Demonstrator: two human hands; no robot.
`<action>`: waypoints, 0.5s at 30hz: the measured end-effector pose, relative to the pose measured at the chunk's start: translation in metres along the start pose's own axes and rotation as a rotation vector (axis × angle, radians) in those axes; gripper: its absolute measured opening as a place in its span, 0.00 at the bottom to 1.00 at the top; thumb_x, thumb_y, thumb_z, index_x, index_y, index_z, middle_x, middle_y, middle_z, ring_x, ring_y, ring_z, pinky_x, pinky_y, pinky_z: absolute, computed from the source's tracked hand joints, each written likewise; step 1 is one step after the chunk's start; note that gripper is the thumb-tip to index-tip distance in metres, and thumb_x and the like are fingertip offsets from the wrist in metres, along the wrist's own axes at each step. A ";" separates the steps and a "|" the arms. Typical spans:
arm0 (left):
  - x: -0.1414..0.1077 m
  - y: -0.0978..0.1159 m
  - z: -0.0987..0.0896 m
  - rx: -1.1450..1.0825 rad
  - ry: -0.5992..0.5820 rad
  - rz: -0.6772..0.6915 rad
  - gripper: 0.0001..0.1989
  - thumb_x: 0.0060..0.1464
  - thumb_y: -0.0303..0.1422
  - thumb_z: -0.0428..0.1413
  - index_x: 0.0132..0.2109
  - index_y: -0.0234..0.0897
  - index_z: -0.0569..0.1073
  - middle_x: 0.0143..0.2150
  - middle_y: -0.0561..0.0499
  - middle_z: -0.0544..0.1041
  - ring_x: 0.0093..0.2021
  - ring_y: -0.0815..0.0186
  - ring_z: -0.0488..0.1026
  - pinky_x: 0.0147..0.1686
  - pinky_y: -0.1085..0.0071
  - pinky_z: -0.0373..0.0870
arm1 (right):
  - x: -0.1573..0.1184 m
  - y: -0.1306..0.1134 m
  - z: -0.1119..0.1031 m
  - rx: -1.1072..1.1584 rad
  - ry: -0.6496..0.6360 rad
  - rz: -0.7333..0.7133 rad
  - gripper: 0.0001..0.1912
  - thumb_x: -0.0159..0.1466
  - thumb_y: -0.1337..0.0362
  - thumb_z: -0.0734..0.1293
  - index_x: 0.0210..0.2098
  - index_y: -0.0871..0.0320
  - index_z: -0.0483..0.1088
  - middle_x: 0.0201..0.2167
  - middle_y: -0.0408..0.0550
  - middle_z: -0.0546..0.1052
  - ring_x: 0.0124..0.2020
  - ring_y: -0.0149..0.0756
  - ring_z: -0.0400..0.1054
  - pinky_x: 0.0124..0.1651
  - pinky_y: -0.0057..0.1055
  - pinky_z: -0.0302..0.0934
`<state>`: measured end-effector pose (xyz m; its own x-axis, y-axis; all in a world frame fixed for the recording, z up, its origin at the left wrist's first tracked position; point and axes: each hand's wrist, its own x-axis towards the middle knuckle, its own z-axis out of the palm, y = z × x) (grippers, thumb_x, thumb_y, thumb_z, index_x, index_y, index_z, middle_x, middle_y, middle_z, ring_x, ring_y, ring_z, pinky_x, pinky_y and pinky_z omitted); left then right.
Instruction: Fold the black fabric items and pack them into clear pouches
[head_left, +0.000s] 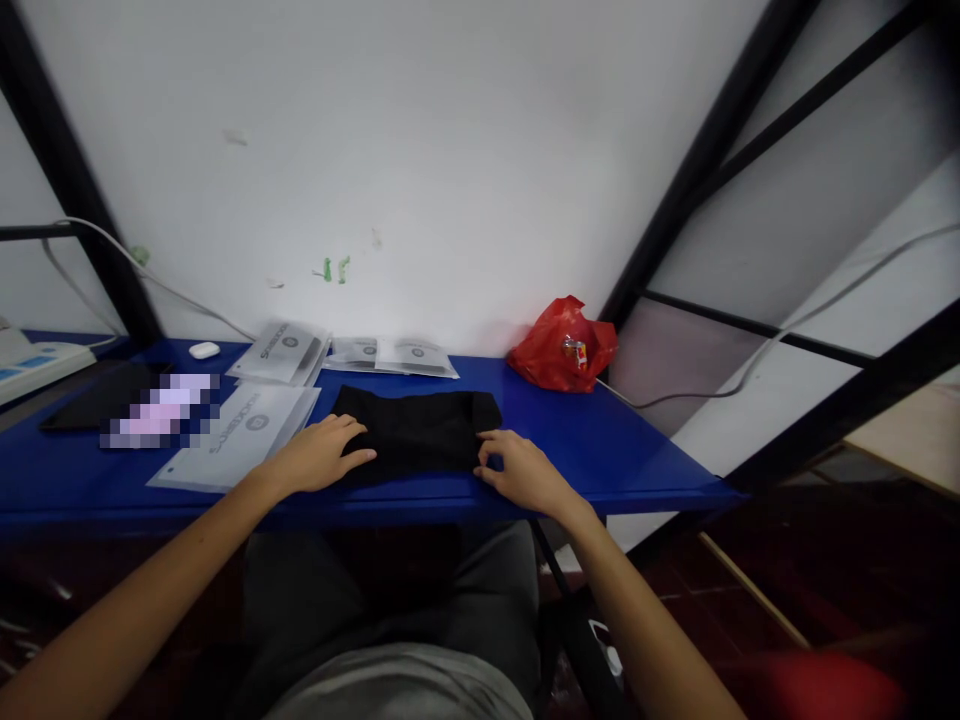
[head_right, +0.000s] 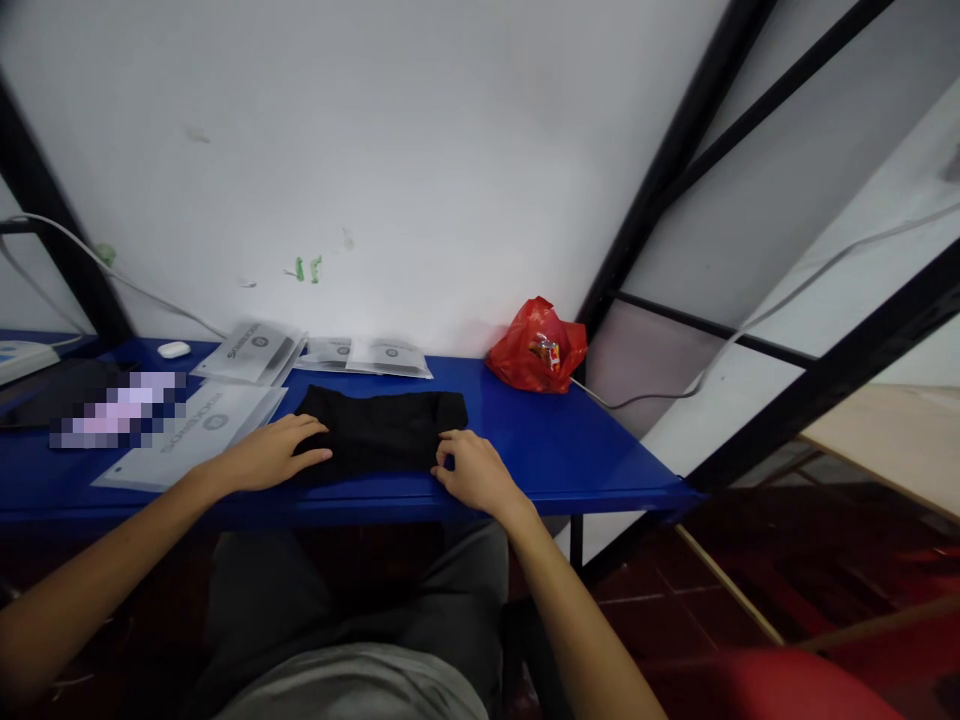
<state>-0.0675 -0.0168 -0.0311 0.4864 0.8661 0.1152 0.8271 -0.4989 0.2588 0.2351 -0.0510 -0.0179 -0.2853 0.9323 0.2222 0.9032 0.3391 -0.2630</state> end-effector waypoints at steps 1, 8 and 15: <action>-0.001 -0.001 -0.001 -0.024 -0.019 -0.001 0.26 0.58 0.50 0.45 0.55 0.37 0.68 0.55 0.44 0.70 0.54 0.54 0.66 0.50 0.61 0.63 | 0.001 -0.002 -0.001 0.010 0.031 0.005 0.03 0.57 0.64 0.68 0.28 0.56 0.71 0.50 0.53 0.73 0.51 0.46 0.68 0.51 0.41 0.60; 0.000 -0.005 -0.001 -0.052 -0.012 0.009 0.21 0.54 0.45 0.51 0.50 0.38 0.70 0.52 0.44 0.72 0.52 0.55 0.67 0.49 0.61 0.64 | 0.035 -0.013 0.013 0.000 0.085 -0.056 0.22 0.59 0.58 0.67 0.52 0.57 0.67 0.55 0.56 0.70 0.58 0.46 0.61 0.59 0.44 0.55; 0.035 -0.014 -0.003 0.063 0.080 -0.077 0.15 0.51 0.43 0.56 0.40 0.37 0.71 0.42 0.44 0.74 0.45 0.52 0.69 0.40 0.62 0.65 | 0.086 0.007 0.028 -0.013 0.006 -0.009 0.11 0.56 0.64 0.70 0.39 0.58 0.72 0.46 0.51 0.76 0.49 0.42 0.68 0.51 0.36 0.60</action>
<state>-0.0630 0.0202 -0.0282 0.3984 0.9005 0.1744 0.8786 -0.4292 0.2092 0.2079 0.0352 -0.0266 -0.2921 0.9284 0.2298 0.9045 0.3462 -0.2490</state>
